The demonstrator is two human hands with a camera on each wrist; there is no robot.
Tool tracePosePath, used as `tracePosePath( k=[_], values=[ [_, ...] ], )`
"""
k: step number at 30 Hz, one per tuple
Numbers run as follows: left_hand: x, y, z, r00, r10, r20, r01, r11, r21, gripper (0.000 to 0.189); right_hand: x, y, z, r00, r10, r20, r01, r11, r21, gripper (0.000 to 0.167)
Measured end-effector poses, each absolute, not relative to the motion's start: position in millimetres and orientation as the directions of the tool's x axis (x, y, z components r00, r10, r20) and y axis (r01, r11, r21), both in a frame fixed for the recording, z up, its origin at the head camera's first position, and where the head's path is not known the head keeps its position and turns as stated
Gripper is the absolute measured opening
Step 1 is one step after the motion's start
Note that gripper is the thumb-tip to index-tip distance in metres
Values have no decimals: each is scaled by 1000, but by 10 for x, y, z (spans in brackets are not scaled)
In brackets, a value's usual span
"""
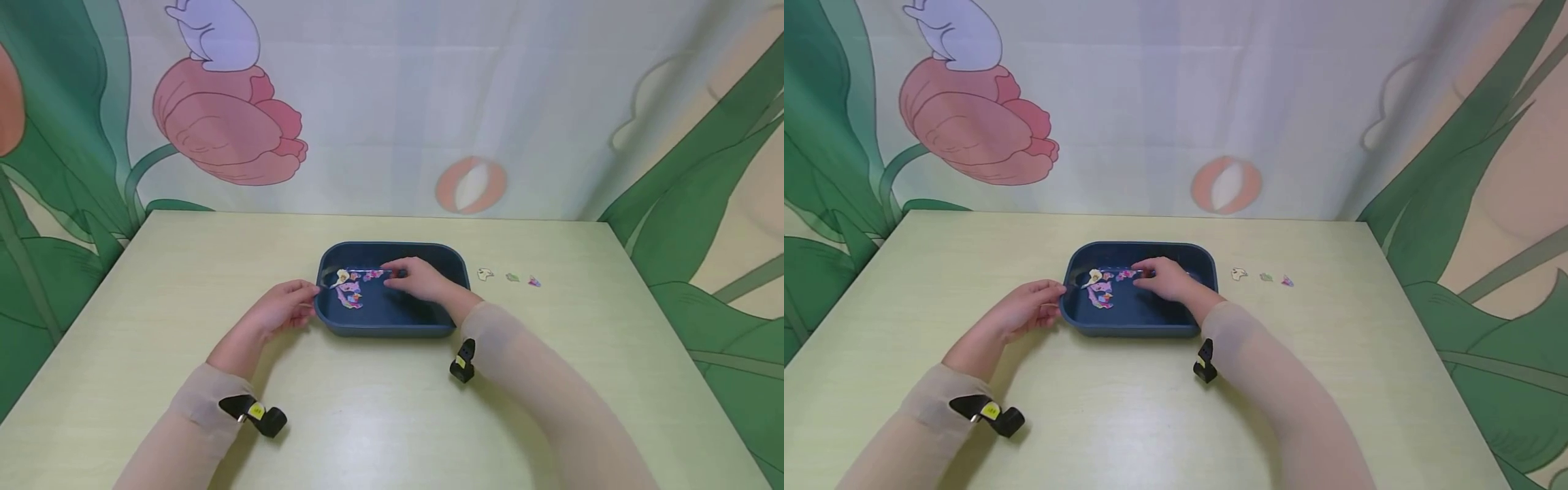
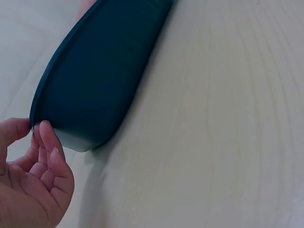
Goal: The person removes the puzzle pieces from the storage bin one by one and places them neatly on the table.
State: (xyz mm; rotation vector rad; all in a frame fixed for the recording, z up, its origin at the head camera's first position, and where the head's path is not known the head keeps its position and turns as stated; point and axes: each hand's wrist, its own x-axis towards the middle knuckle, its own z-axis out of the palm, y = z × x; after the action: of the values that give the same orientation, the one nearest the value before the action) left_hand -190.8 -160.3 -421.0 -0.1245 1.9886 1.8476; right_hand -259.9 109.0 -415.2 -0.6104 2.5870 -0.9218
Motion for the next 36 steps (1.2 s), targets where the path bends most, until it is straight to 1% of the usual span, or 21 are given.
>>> tracePosePath(
  k=[3, 6, 9, 14, 16, 20, 21, 24, 26, 28, 31, 32, 36],
  values=[
    [-1911, -1585, -4190, -906, 220, -362, -342, 122, 932, 30, -2599, 1077, -4190, -841, -496, -217, -299, 760, -576, 46],
    [-1907, -1589, -4184, -903, 218, -371, -349, 134, 928, 32, -2599, 1059, -4211, -824, -498, -269, -317, 800, -510, 51],
    [-1899, -1601, -4181, -901, 220, -375, -350, 142, 926, 35, -2599, 1042, -4213, -815, -509, -278, -343, 810, -476, 50],
    [-1891, -1603, -4185, -900, 234, -369, -343, 142, 928, 35, -2598, 1032, -4249, -820, -524, -232, -370, 793, -484, 38],
    [-1885, -1607, -4184, -899, 233, -371, -345, 147, 927, 34, -2600, 1022, -4266, -816, -534, -222, -386, 789, -478, 39],
    [-1877, -1622, -4181, -895, 232, -380, -354, 149, 923, 33, -2595, 1001, -4264, -796, -564, -220, -440, 788, -431, 47],
    [-1877, -1623, -4180, -895, 233, -381, -356, 146, 923, 32, -2594, 999, -4262, -790, -573, -217, -450, 783, -428, 45],
    [-1876, -1625, -4181, -893, 236, -384, -359, 142, 923, 32, -2591, 993, -4261, -788, -584, -195, -460, 769, -445, 29],
    [-1874, -1624, -4179, -892, 237, -385, -361, 141, 922, 32, -2591, 988, -4265, -788, -587, -187, -454, 759, -466, 23],
    [-1872, -1623, -4178, -892, 238, -385, -361, 142, 922, 33, -2591, 985, -4269, -784, -591, -193, -456, 758, -466, 26],
    [-1871, -1621, -4175, -892, 237, -385, -360, 144, 922, 34, -2589, 988, -4277, -766, -606, -214, -477, 759, -443, 35],
    [-1872, -1620, -4175, -892, 237, -385, -359, 145, 922, 35, -2589, 990, -4279, -758, -617, -211, -490, 752, -440, 36],
    [-1877, -1622, -4173, -894, 233, -383, -357, 148, 922, 36, -2589, 988, -4274, -723, -675, -149, -551, 693, -465, 26]
  ],
)
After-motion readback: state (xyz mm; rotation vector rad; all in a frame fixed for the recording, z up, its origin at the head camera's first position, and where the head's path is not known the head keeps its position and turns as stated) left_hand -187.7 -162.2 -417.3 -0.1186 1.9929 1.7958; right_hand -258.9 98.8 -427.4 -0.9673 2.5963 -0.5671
